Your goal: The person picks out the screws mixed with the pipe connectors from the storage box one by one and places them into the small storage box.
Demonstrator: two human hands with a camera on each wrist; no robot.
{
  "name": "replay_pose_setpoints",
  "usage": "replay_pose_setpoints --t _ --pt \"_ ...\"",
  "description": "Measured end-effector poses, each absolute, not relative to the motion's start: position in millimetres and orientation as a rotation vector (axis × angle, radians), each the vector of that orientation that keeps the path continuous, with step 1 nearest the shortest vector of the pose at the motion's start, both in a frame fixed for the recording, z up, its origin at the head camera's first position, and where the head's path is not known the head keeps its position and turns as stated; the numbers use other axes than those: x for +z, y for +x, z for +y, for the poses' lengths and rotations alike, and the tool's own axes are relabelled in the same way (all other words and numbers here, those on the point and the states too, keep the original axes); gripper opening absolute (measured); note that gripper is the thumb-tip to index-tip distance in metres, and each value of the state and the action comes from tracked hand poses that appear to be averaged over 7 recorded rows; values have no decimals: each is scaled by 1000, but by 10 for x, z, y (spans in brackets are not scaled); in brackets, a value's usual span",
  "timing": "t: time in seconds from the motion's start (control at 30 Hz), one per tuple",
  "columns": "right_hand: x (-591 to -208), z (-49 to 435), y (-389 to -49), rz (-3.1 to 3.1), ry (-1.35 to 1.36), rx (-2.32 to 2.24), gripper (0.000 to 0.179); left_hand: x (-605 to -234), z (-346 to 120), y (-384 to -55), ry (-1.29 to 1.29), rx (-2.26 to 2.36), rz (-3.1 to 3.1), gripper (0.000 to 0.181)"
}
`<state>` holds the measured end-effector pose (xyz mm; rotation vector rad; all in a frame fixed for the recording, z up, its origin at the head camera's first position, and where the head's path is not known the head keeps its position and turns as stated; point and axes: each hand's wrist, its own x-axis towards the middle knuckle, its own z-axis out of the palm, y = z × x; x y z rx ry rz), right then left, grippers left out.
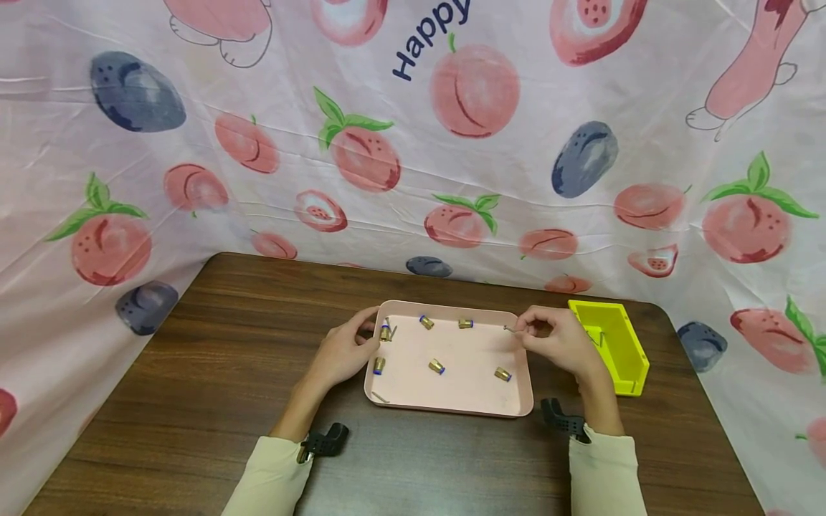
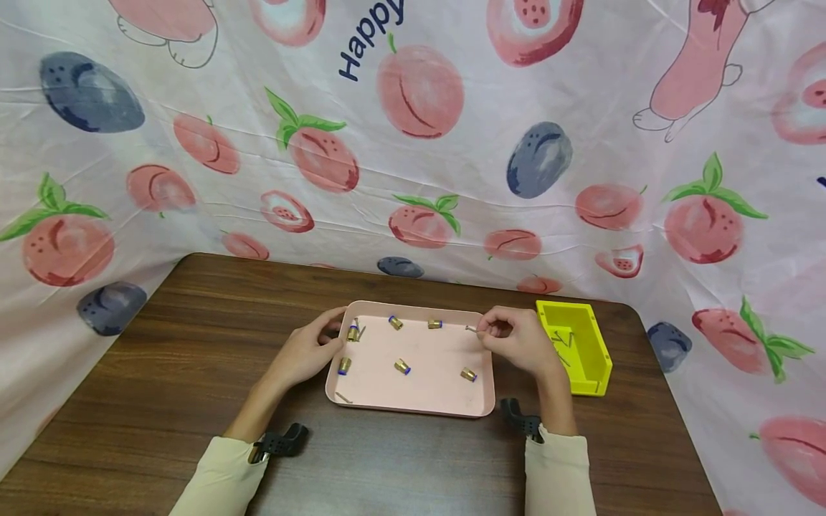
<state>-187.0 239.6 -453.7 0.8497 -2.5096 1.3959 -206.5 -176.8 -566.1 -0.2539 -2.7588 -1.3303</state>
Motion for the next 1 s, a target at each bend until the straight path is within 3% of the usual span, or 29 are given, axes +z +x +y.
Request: replay_pose_setpoints --t 1.0 --pt "-4448 2881 -1712 -2531 577 1313 9 -5704 -1794 -2095 -272 -1315 -2760 65"
